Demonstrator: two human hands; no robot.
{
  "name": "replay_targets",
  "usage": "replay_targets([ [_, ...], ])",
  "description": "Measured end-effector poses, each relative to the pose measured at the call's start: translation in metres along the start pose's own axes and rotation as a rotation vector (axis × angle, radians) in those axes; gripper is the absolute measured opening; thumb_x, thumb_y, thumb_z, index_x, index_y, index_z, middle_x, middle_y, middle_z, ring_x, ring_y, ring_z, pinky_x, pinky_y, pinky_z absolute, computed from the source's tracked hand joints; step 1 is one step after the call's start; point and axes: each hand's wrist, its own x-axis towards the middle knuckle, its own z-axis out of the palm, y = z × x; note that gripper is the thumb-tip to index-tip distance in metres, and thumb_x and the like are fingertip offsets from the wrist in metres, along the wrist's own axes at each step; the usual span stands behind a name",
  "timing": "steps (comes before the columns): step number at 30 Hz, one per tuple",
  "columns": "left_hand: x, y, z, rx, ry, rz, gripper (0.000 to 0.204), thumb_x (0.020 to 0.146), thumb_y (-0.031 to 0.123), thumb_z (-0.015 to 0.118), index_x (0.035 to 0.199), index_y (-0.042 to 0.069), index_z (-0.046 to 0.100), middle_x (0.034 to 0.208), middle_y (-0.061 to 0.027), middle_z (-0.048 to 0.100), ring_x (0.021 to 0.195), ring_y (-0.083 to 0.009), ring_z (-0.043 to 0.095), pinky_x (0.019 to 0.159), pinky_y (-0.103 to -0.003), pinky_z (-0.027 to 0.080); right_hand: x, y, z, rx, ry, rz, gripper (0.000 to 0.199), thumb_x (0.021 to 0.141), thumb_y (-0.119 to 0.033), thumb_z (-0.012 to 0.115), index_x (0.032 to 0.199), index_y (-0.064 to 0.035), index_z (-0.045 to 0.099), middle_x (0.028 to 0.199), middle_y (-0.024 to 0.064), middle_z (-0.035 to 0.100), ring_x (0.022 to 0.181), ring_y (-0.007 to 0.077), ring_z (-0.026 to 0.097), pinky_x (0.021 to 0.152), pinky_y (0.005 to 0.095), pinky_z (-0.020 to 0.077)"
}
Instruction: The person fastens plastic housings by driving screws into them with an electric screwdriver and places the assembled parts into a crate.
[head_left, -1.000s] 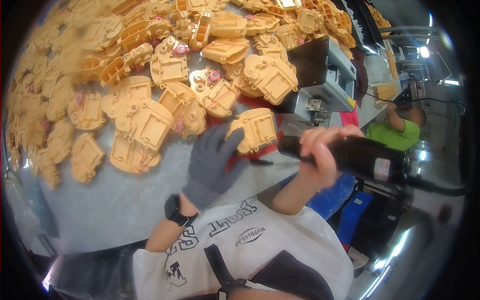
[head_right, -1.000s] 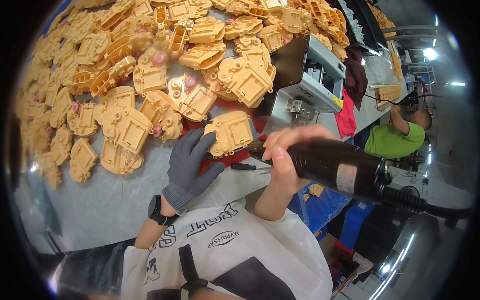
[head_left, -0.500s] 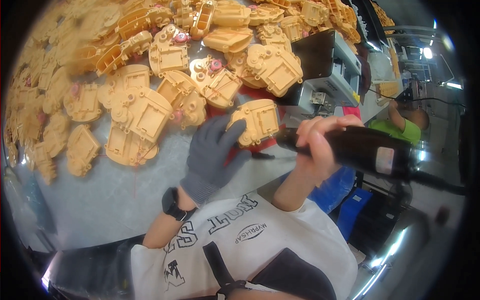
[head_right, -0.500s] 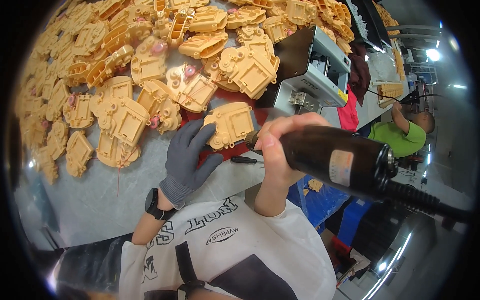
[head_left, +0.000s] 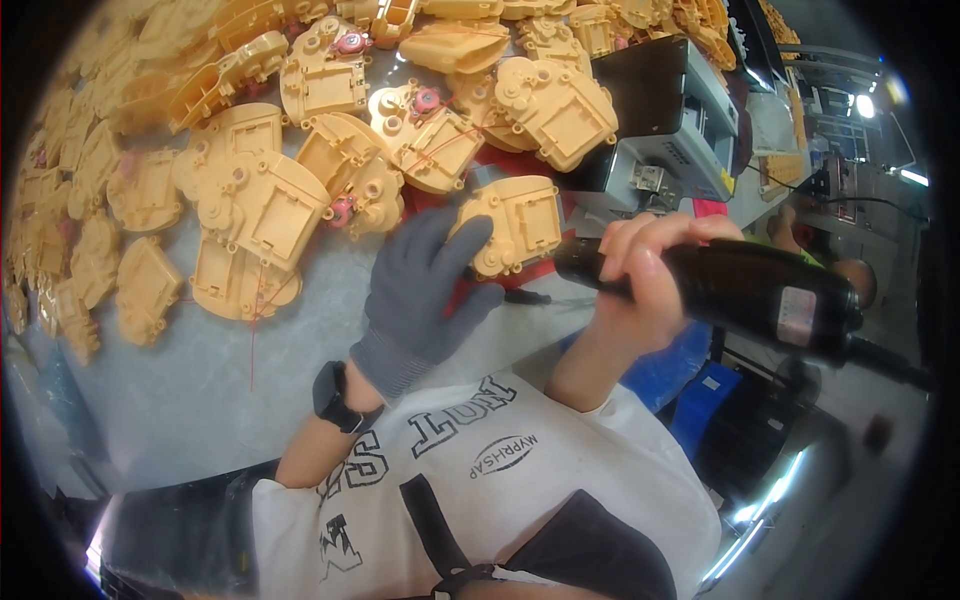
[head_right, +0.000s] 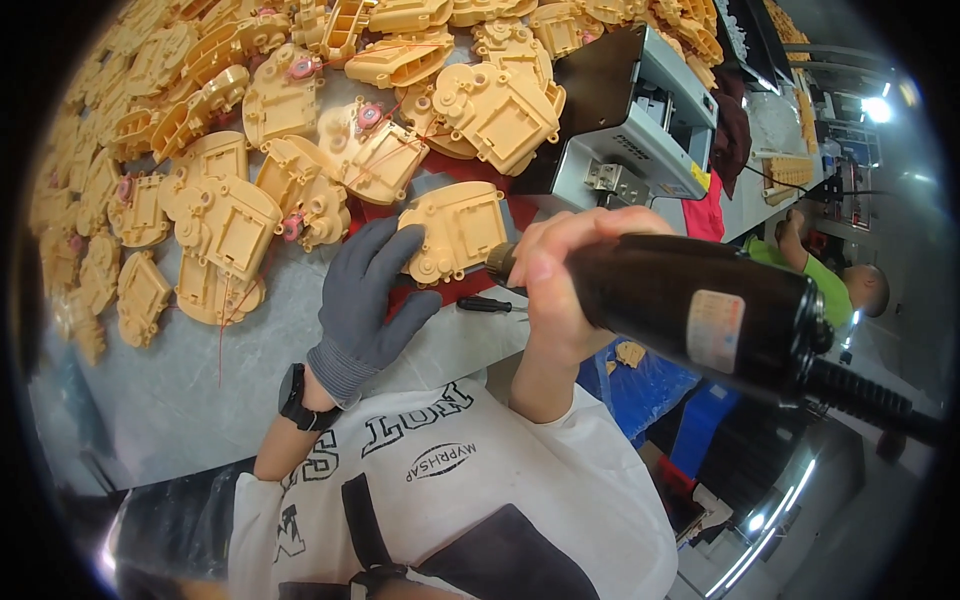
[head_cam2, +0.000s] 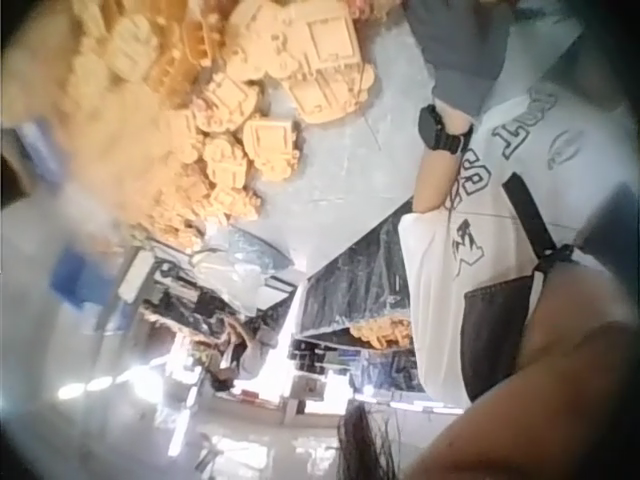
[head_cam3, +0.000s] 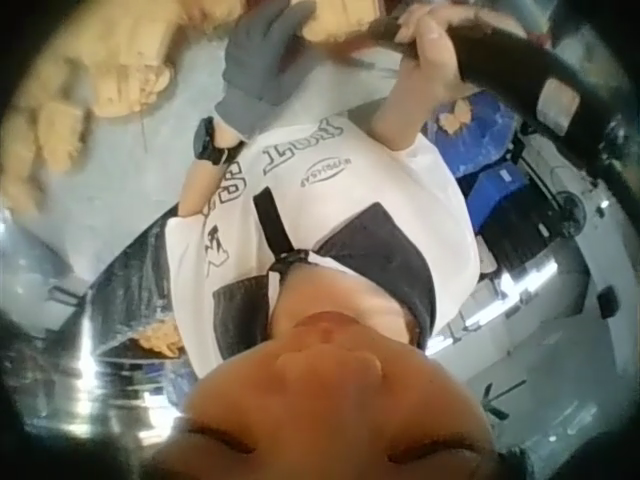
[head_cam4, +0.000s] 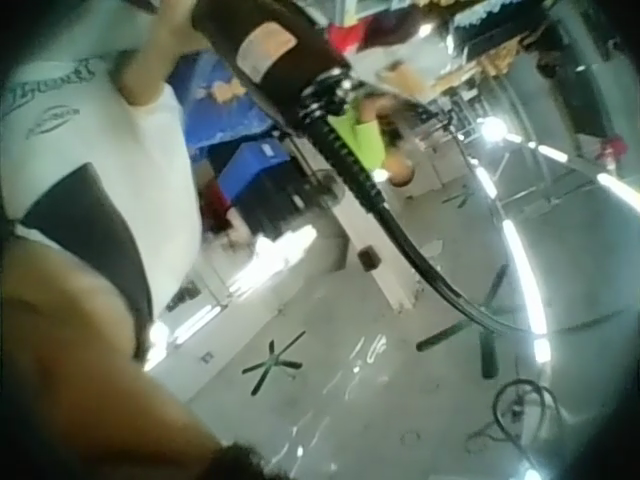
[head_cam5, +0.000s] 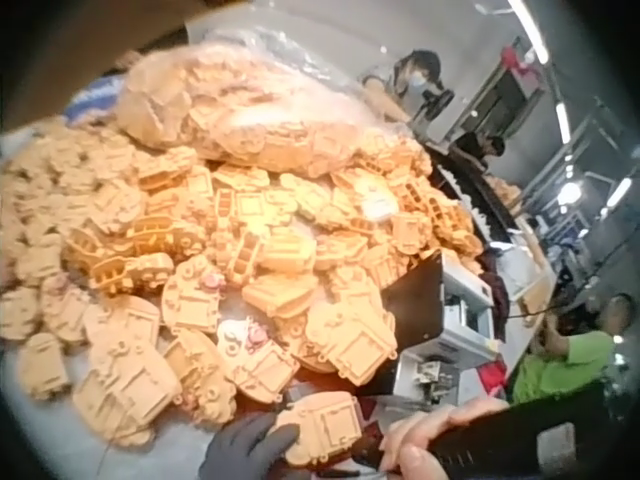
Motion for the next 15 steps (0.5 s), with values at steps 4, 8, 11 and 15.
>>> replay_targets([
  [4,-0.001,0.000,-0.002,-0.031,0.046,-0.008,0.053,0.070,0.019,0.068,0.119,0.009,0.049,0.113,-0.0159,0.047,0.102,-0.0345,0.047,0.084,-0.041,0.039,0.002,0.002,-0.006,0.158,0.022,0.012,0.048,0.069,0.005,0.057,0.112,-0.0023,0.036,0.061,0.0055,0.048,0.044,0.0149,0.047,0.045,0.0289,0.0421],
  [8,0.000,-0.002,-0.007,-0.073,0.082,0.003,0.042,0.072,0.015,0.066,0.112,0.008,0.055,0.106,-0.0153,0.054,0.093,-0.0318,0.053,0.078,-0.038,0.043,0.028,-0.015,-0.065,0.093,0.331,-0.111,0.041,0.071,-0.001,0.051,0.110,-0.0006,0.038,0.061,0.0060,0.048,0.048,0.0157,0.047,0.053,0.0298,0.0429],
  [11,0.002,0.005,-0.006,-0.087,0.026,-0.006,0.044,0.072,0.011,0.065,0.114,0.004,0.053,0.111,-0.0175,0.054,0.096,-0.0316,0.054,0.082,-0.036,0.043,0.052,-0.017,-0.075,-0.172,0.424,-0.198,0.038,0.070,0.002,0.048,0.107,0.0014,0.039,0.062,0.0092,0.050,0.049,0.0171,0.048,0.056,0.0312,0.0443],
  [15,-0.002,0.001,-0.009,-0.092,0.061,-0.009,0.043,0.072,0.015,0.066,0.113,0.008,0.054,0.107,-0.0158,0.053,0.093,-0.0323,0.053,0.078,-0.038,0.043,0.060,0.003,-0.066,-0.240,0.405,-0.070,0.035,0.070,0.004,0.050,0.103,0.0013,0.042,0.062,0.0088,0.051,0.047,0.0170,0.048,0.054,0.0319,0.0445],
])
